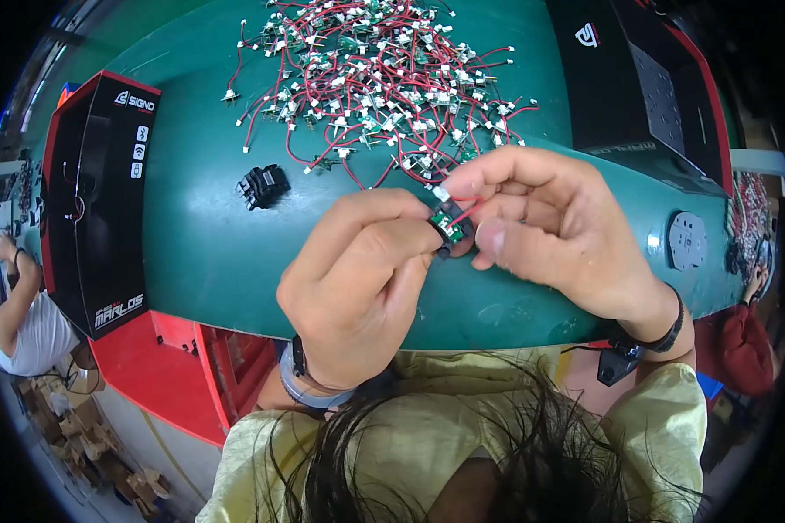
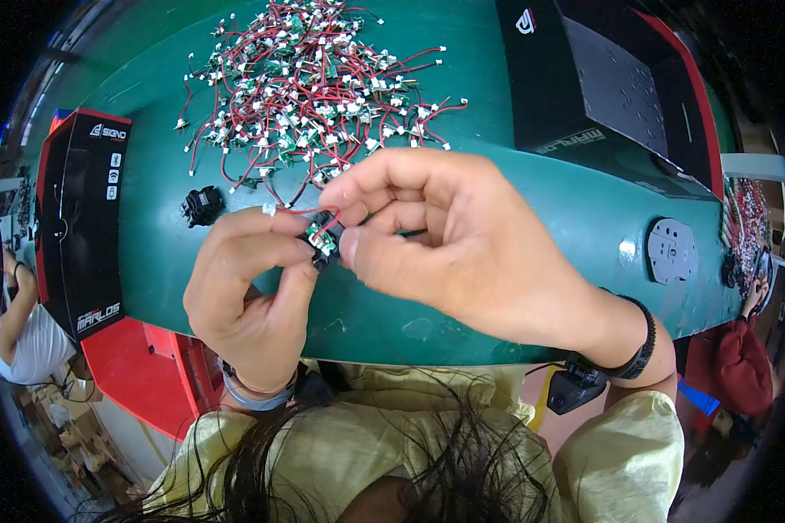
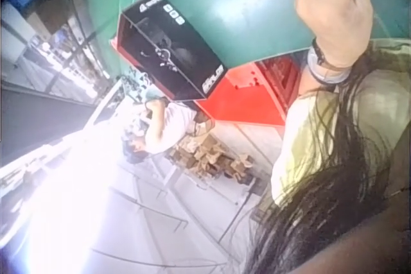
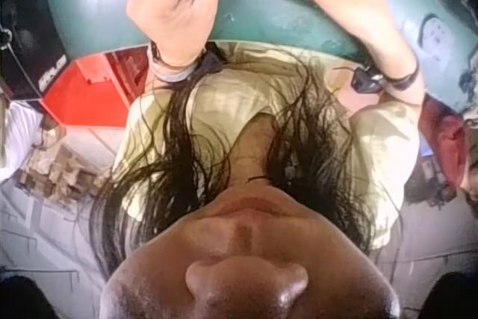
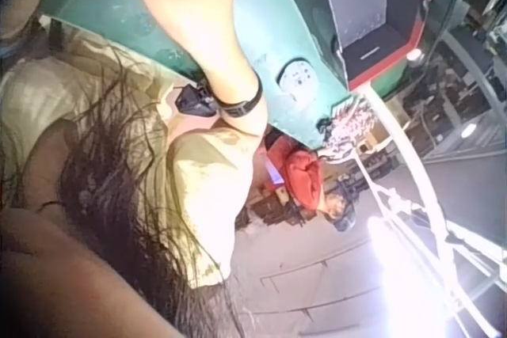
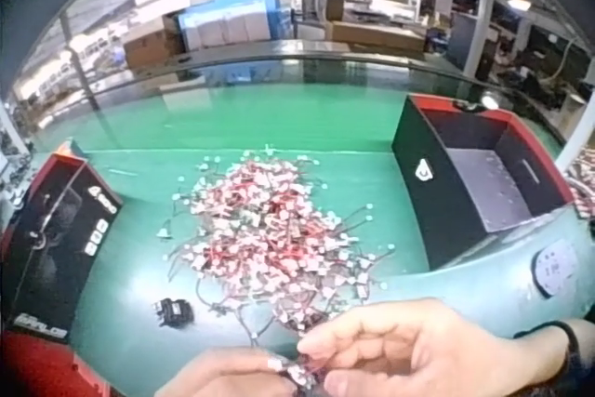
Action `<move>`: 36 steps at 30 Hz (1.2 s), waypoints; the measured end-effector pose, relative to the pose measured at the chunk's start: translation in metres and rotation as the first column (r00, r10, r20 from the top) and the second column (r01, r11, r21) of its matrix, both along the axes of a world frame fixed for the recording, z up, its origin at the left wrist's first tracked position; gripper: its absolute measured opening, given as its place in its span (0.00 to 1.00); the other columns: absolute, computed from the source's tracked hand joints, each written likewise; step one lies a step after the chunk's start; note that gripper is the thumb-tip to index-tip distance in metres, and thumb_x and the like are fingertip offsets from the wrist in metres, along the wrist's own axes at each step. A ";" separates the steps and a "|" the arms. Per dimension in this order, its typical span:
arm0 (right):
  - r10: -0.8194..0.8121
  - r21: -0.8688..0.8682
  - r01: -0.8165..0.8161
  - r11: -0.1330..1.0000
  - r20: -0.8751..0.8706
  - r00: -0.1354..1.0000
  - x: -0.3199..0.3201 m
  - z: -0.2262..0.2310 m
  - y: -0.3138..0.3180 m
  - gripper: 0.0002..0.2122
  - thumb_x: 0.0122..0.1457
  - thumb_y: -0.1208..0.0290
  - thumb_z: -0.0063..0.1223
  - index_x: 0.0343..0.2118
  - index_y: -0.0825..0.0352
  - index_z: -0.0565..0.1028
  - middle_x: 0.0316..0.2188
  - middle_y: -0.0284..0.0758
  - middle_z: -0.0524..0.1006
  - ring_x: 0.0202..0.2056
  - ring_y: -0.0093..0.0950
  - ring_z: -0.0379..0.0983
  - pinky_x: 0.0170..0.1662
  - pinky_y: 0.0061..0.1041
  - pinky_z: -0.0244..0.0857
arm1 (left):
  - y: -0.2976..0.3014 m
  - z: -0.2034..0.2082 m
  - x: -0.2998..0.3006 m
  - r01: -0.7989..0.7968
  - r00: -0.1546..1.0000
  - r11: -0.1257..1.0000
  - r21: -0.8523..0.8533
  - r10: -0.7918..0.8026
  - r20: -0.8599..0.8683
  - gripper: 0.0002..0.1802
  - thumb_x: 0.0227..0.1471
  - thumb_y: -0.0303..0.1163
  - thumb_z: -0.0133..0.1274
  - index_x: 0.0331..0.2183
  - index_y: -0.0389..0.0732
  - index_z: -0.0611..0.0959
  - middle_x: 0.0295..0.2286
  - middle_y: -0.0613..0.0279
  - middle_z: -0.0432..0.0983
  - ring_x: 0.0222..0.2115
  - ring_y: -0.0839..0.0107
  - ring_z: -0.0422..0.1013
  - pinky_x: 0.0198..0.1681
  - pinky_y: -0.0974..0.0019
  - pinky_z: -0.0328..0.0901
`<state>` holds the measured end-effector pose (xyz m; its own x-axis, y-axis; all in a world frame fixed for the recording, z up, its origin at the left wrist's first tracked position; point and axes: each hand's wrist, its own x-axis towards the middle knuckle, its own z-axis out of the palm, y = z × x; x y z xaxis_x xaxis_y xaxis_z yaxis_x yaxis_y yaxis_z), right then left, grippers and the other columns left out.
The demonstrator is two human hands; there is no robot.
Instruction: Manually assemble and wire small electronic components at a factory workbench.
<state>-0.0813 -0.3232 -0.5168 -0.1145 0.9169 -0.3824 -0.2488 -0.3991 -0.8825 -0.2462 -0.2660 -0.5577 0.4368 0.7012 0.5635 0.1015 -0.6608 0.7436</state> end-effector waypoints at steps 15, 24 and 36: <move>-0.092 -0.018 0.090 0.996 -0.153 0.984 0.002 -0.010 0.003 0.10 0.50 0.80 0.51 0.37 0.73 0.69 0.32 0.33 0.72 0.30 0.18 0.70 0.32 0.17 0.69 | -0.006 0.000 0.000 -0.017 1.000 0.999 -0.045 0.016 -0.017 0.15 0.27 0.13 0.57 0.25 0.35 0.77 0.23 0.58 0.72 0.24 0.70 0.68 0.26 0.72 0.62; -0.102 -0.018 0.100 0.995 -0.203 0.974 0.005 -0.019 0.002 0.10 0.48 0.81 0.53 0.35 0.72 0.70 0.33 0.33 0.72 0.30 0.19 0.71 0.33 0.17 0.69 | -0.002 -0.001 0.002 0.047 0.999 0.998 0.031 -0.046 -0.019 0.14 0.28 0.13 0.58 0.24 0.36 0.78 0.23 0.58 0.71 0.21 0.71 0.69 0.20 0.74 0.62; -0.232 0.446 0.019 0.895 0.429 0.873 -0.014 -0.019 -0.006 0.09 0.44 0.87 0.47 0.29 0.69 0.66 0.28 0.31 0.64 0.29 0.16 0.61 0.35 0.14 0.60 | -0.004 0.002 -0.003 0.266 0.963 0.693 -0.671 -0.158 0.218 0.15 0.41 0.14 0.53 0.36 0.28 0.73 0.34 0.56 0.69 0.35 0.72 0.70 0.40 0.71 0.67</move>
<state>-0.0949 -0.3288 -0.5359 0.1039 0.9928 0.0591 0.2049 0.0368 -0.9781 -0.2491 -0.2700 -0.5561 0.5812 0.8134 0.0247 -0.1116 0.0496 0.9925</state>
